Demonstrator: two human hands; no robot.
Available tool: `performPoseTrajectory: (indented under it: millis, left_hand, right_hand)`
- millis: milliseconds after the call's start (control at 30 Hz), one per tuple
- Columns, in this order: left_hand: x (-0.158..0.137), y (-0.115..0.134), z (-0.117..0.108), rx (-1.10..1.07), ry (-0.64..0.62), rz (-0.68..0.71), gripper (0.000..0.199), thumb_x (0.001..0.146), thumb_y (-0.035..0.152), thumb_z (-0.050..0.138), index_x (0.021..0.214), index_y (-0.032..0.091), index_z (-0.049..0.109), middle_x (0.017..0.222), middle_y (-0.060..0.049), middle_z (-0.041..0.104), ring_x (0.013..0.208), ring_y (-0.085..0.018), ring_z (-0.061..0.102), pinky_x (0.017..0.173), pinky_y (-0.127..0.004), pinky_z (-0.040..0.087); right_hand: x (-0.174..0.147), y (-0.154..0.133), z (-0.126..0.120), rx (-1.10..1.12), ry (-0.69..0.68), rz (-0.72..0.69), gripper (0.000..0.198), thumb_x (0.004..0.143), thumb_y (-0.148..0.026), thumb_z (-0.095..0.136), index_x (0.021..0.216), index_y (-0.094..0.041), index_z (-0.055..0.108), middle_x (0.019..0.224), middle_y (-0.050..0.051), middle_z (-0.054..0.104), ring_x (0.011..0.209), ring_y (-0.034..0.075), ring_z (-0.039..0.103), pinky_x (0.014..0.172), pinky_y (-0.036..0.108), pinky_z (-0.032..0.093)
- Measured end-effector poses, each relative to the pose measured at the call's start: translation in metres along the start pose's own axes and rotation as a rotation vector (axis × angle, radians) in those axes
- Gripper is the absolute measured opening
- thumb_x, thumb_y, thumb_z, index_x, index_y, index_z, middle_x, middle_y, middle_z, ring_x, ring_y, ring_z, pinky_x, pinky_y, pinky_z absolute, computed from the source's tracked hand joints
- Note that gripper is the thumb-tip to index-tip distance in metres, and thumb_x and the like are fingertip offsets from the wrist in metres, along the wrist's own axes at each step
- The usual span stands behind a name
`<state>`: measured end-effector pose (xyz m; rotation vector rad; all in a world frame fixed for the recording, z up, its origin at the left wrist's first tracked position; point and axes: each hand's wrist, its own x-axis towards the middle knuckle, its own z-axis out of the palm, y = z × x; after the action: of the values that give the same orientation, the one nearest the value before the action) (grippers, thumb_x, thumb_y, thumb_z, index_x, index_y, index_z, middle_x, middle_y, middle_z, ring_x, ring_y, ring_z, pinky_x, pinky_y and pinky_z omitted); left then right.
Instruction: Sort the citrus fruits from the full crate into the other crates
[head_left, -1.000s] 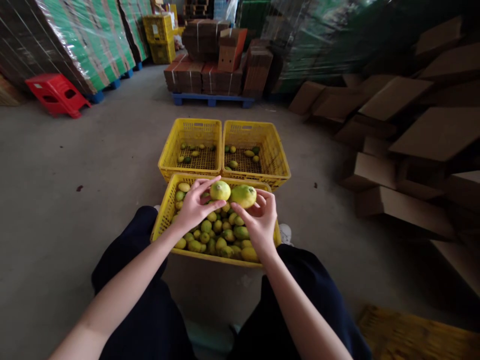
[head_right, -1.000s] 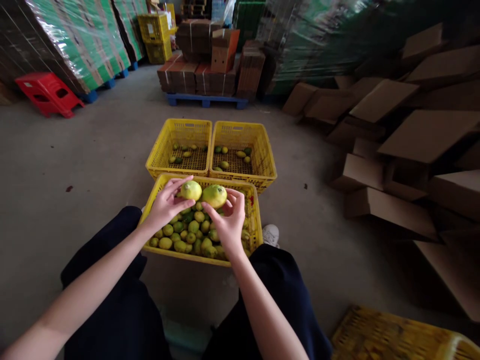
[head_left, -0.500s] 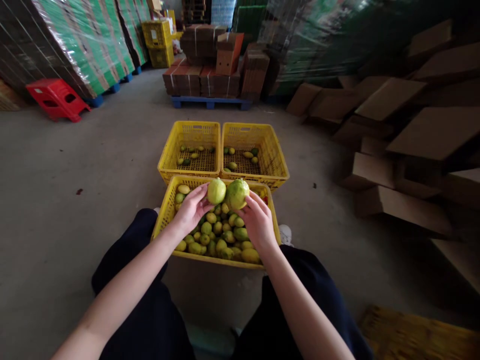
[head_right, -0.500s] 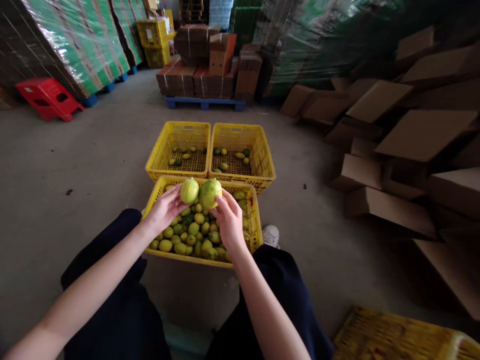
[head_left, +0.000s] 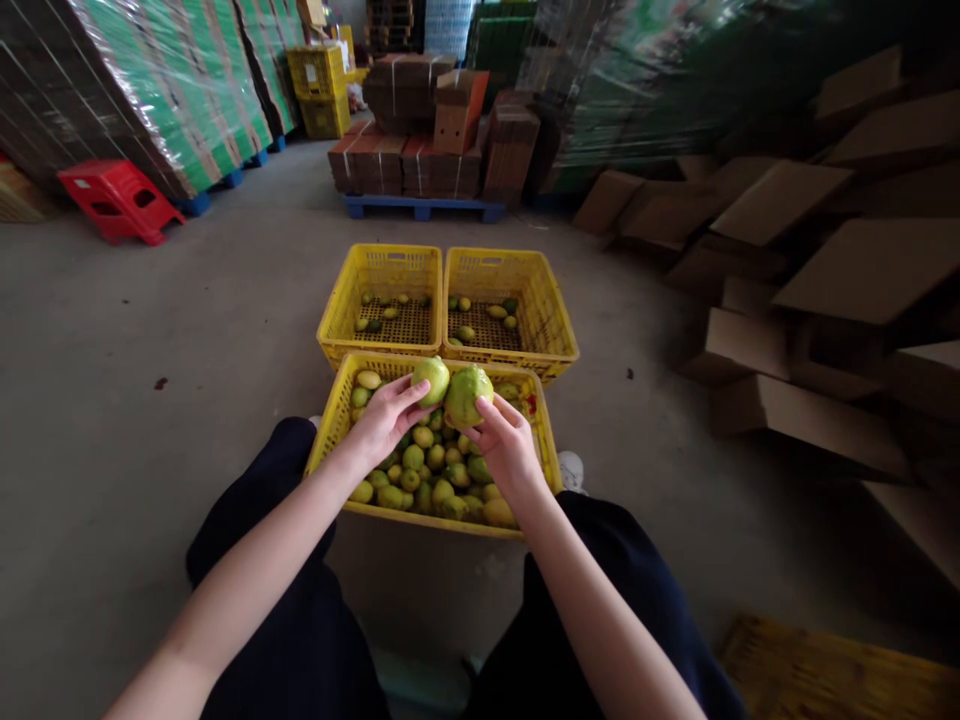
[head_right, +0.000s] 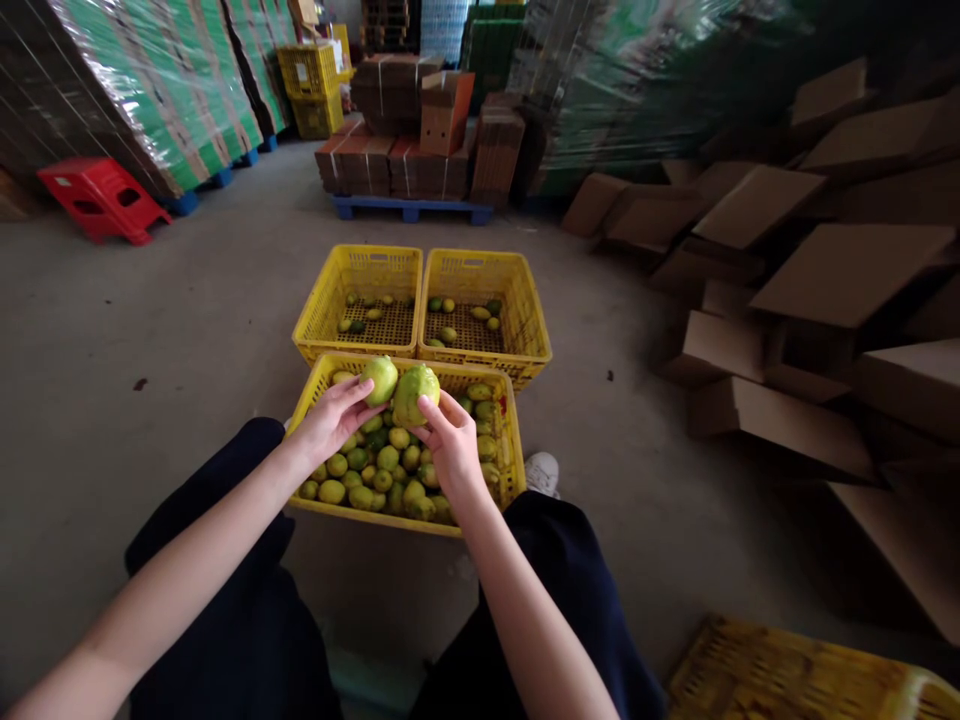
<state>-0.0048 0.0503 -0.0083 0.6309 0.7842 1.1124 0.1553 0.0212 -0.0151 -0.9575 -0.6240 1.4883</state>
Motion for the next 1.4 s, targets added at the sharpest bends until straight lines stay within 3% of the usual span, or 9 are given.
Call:
performPoseTrajectory:
  millis: [233, 400, 600, 833, 967, 1100, 1200, 1267, 1400]
  left_hand:
    - [-0.001, 0.004, -0.002, 0.027, -0.030, 0.010, 0.021, 0.074, 0.023, 0.077, 0.094, 0.015, 0.075, 0.102, -0.008, 0.075, 0.112, -0.025, 0.065, 0.104, -0.041, 0.050]
    - [0.002, 0.000, -0.012, 0.047, -0.022, -0.038, 0.023, 0.074, 0.019, 0.076, 0.097, 0.014, 0.074, 0.102, -0.009, 0.074, 0.103, -0.021, 0.068, 0.098, -0.035, 0.052]
    - [-0.007, -0.050, -0.032, 0.198, 0.080, -0.482, 0.012, 0.074, 0.025, 0.077, 0.079, 0.016, 0.070, 0.083, -0.006, 0.073, 0.081, -0.018, 0.070, 0.078, -0.030, 0.060]
    - [-0.023, -0.094, -0.039, 0.402, -0.022, -0.731, 0.016, 0.072, 0.029, 0.076, 0.064, 0.019, 0.066, 0.064, -0.009, 0.069, 0.060, -0.024, 0.069, 0.057, -0.033, 0.058]
    - [0.004, -0.067, -0.030, 0.433, -0.019, -0.676, 0.012, 0.071, 0.028, 0.076, 0.074, 0.020, 0.067, 0.061, -0.007, 0.067, 0.061, -0.027, 0.070, 0.055, -0.036, 0.057]
    - [0.044, 0.005, -0.032, 0.312, 0.071, -0.399, 0.033, 0.085, 0.047, 0.061, 0.092, 0.015, 0.064, 0.089, -0.012, 0.072, 0.086, -0.023, 0.071, 0.080, -0.033, 0.058]
    - [0.058, 0.045, -0.042, 0.128, 0.268, -0.183, 0.039, 0.088, 0.046, 0.055, 0.105, 0.011, 0.059, 0.106, -0.020, 0.069, 0.096, -0.025, 0.070, 0.088, -0.035, 0.055]
    - [0.056, 0.051, -0.048, 0.084, 0.346, -0.152, 0.029, 0.091, 0.035, 0.048, 0.105, 0.011, 0.060, 0.107, -0.018, 0.070, 0.094, -0.022, 0.071, 0.087, -0.033, 0.054]
    - [0.044, 0.035, -0.052, 0.136, 0.338, -0.240, 0.016, 0.089, 0.018, 0.046, 0.090, 0.014, 0.061, 0.094, -0.012, 0.073, 0.080, -0.018, 0.071, 0.084, -0.033, 0.053]
  right_hand:
    - [0.007, 0.004, -0.007, 0.137, 0.043, 0.090, 0.030, 0.068, -0.037, 0.078, 0.092, -0.020, 0.073, 0.091, 0.003, 0.076, 0.091, 0.022, 0.073, 0.083, 0.035, 0.060]
    - [0.017, -0.003, -0.023, 0.320, 0.186, 0.163, 0.030, 0.074, -0.033, 0.075, 0.098, -0.018, 0.066, 0.099, 0.008, 0.073, 0.096, 0.022, 0.072, 0.086, 0.030, 0.062]
    - [0.016, -0.020, -0.045, 0.452, 0.346, 0.236, 0.023, 0.082, -0.022, 0.066, 0.104, -0.017, 0.061, 0.099, 0.009, 0.070, 0.094, 0.020, 0.071, 0.078, 0.027, 0.064]
    - [0.005, -0.031, -0.057, 0.451, 0.409, 0.297, 0.014, 0.090, -0.021, 0.056, 0.102, -0.016, 0.061, 0.086, 0.008, 0.072, 0.078, 0.017, 0.073, 0.069, 0.026, 0.065]
    - [0.000, -0.032, -0.063, 0.398, 0.370, 0.319, 0.013, 0.088, -0.020, 0.059, 0.100, -0.020, 0.062, 0.084, 0.006, 0.072, 0.077, 0.017, 0.074, 0.064, 0.025, 0.064]
    - [-0.003, -0.028, -0.074, 0.366, 0.350, 0.316, 0.017, 0.084, -0.019, 0.063, 0.101, -0.019, 0.063, 0.085, 0.006, 0.073, 0.078, 0.018, 0.074, 0.064, 0.025, 0.064]
    - [-0.003, -0.025, -0.079, 0.345, 0.379, 0.325, 0.017, 0.084, -0.019, 0.063, 0.101, -0.018, 0.062, 0.085, 0.007, 0.073, 0.081, 0.020, 0.075, 0.067, 0.028, 0.065]
    - [-0.002, -0.022, -0.081, 0.321, 0.392, 0.327, 0.019, 0.083, -0.018, 0.063, 0.102, -0.019, 0.061, 0.084, 0.006, 0.073, 0.081, 0.022, 0.075, 0.067, 0.030, 0.065]
    - [-0.002, -0.011, -0.080, 0.274, 0.376, 0.370, 0.019, 0.081, -0.018, 0.066, 0.100, -0.018, 0.062, 0.082, 0.006, 0.074, 0.075, 0.021, 0.074, 0.067, 0.030, 0.065]
